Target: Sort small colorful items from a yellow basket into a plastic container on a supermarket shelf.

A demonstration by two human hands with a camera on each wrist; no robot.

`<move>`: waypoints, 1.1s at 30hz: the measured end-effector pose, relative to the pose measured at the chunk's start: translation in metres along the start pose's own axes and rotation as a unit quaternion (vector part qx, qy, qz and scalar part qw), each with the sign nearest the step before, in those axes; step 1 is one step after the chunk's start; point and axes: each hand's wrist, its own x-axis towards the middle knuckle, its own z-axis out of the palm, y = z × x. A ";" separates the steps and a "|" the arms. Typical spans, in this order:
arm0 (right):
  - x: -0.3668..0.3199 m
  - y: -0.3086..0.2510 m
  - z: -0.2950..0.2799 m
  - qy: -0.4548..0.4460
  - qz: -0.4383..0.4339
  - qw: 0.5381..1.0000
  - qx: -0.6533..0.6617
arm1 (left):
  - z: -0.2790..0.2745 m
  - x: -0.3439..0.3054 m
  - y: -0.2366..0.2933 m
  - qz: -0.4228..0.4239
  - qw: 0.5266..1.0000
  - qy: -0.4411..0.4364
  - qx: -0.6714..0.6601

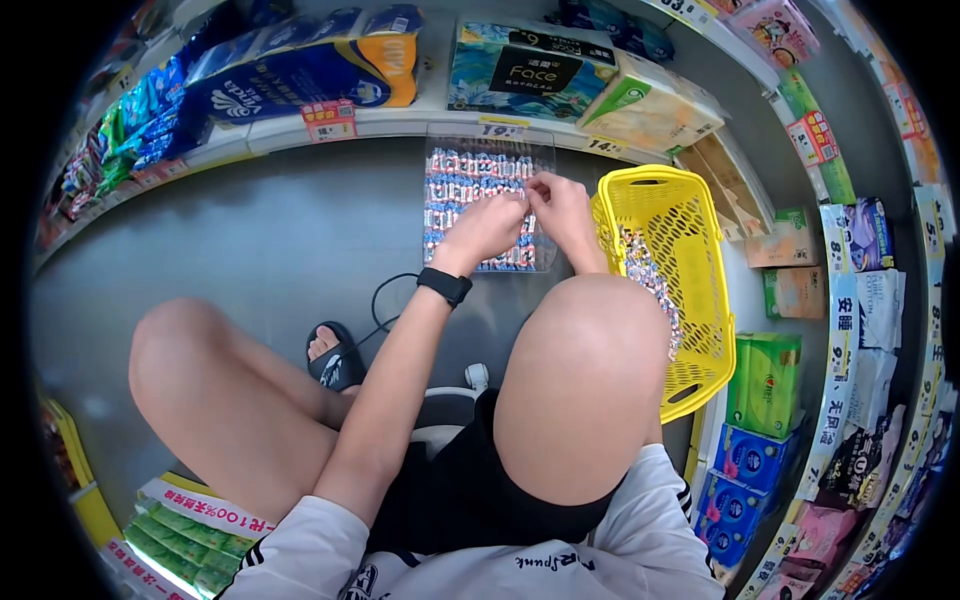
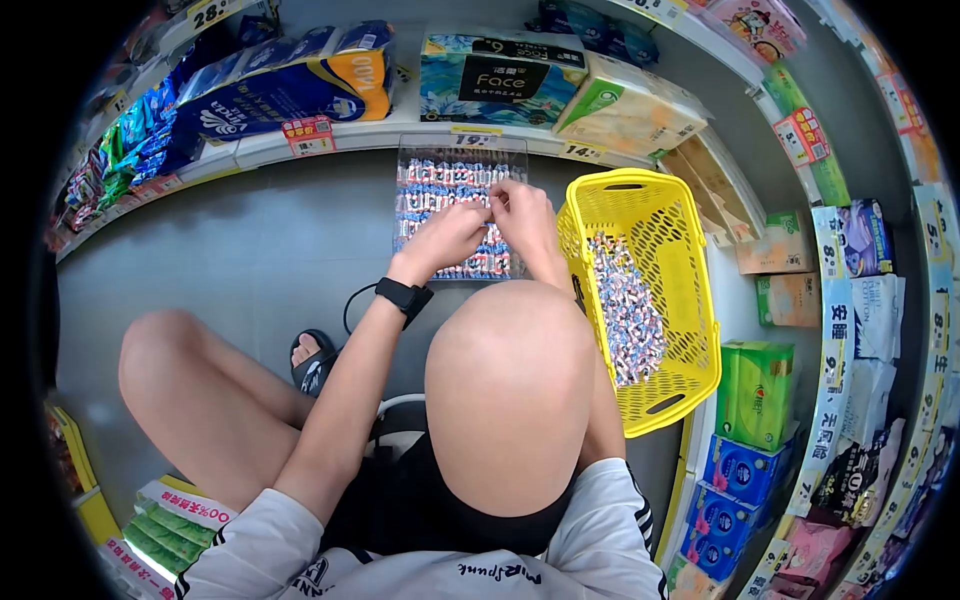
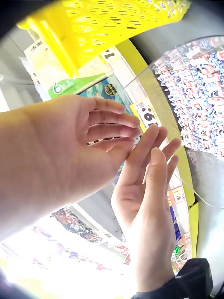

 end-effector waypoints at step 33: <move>-0.122 0.151 -0.160 -0.175 0.243 0.950 -0.085 | 0.113 0.132 0.160 0.253 0.936 -0.239 0.055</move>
